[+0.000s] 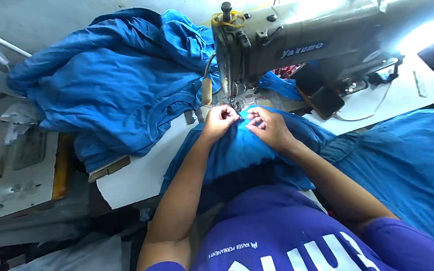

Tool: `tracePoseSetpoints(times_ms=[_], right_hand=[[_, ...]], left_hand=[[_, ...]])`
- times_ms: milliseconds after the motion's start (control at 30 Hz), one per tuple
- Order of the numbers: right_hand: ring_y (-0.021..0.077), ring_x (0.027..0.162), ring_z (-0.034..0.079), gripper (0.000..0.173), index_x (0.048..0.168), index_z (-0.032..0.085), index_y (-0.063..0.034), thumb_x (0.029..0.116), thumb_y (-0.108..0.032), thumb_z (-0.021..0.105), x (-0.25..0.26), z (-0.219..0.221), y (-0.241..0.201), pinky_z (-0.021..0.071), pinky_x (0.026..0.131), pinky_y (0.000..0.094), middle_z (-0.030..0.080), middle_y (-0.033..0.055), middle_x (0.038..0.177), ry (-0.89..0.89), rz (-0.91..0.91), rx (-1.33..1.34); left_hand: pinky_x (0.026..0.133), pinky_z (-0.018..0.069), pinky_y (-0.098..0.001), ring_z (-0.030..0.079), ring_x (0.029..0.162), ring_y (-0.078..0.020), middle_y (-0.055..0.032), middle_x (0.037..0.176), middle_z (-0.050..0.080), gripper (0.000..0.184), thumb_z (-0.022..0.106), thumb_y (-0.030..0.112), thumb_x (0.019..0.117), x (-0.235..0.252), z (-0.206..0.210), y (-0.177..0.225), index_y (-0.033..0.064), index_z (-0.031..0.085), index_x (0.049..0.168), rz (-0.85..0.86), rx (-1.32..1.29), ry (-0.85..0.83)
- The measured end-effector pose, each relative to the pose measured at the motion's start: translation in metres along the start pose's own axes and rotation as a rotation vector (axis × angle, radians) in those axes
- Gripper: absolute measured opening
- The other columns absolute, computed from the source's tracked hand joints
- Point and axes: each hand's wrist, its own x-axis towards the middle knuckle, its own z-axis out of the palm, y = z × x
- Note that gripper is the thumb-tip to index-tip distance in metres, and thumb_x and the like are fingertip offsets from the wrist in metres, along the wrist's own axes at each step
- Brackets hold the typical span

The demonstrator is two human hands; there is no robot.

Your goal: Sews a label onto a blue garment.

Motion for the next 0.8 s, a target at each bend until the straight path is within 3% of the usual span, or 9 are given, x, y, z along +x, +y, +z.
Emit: tracePoseSetpoints(times_ms=[100,200,300,467,633,800], right_hand=[[0.0193,0.082,0.072,0.043,0.130,0.058,0.0049,0.0896,-0.003,0.071,0.018,0.017,0.001,0.0599,0.076,0.0348,0.072,0.0148,0.104,-0.023,0.067,0.074],[0.0190,0.078,0.071,0.044,0.130,0.059,0.0038,0.0882,-0.003,0.071,0.023,0.035,0.010,0.0589,0.076,0.0374,0.073,0.0120,0.096,0.060,0.057,0.117],[0.0137,0.077,0.070,0.042,0.126,0.060,0.0025,0.0861,-0.001,0.070,0.023,0.044,0.019,0.0592,0.075,0.0323,0.073,0.0077,0.090,0.135,0.029,0.204],[0.0068,0.076,0.068,0.039,0.123,0.060,0.0027,0.0859,-0.001,0.071,0.023,0.044,0.022,0.0574,0.074,0.0242,0.072,0.0043,0.087,0.147,-0.021,0.250],[0.0045,0.070,0.065,0.041,0.128,0.058,0.0004,0.0893,-0.002,0.070,0.018,0.040,0.015,0.0513,0.058,0.0192,0.072,0.0032,0.090,0.119,-0.052,0.203],[0.0069,0.065,0.064,0.036,0.125,0.060,0.0007,0.0898,-0.003,0.070,0.015,0.041,0.014,0.0499,0.053,0.0210,0.073,0.0050,0.093,0.142,-0.095,0.160]], left_hand=[[0.062,0.0515,-0.0184,0.058,0.061,0.0002,0.0029,0.072,0.064,0.005,0.070,0.000,0.0906,-0.003,-0.004,0.002,0.0004,0.065,0.089,-0.025,-0.190,0.003],[0.062,0.0522,-0.0186,0.059,0.062,-0.0004,0.0040,0.071,0.064,0.009,0.071,-0.004,0.0884,-0.005,-0.004,0.002,0.0015,0.064,0.088,-0.036,-0.269,0.024],[0.065,0.0559,-0.0205,0.063,0.065,-0.0028,0.0018,0.077,0.065,0.015,0.071,-0.007,0.0866,-0.005,-0.004,0.003,0.0016,0.061,0.093,-0.024,-0.289,0.037],[0.074,0.0560,-0.0207,0.065,0.075,-0.0021,-0.0037,0.086,0.071,0.005,0.067,-0.005,0.0886,-0.007,-0.007,0.002,-0.0032,0.071,0.091,0.143,-0.104,0.037],[0.077,0.0582,-0.0240,0.069,0.079,-0.0063,-0.0082,0.090,0.074,0.006,0.071,0.000,0.0902,-0.014,-0.013,0.008,-0.0019,0.075,0.094,0.148,0.048,0.056],[0.081,0.0587,-0.0263,0.072,0.083,-0.0097,-0.0110,0.092,0.075,0.007,0.072,-0.001,0.0886,-0.019,-0.011,0.009,-0.0028,0.075,0.094,0.216,0.135,0.082]])
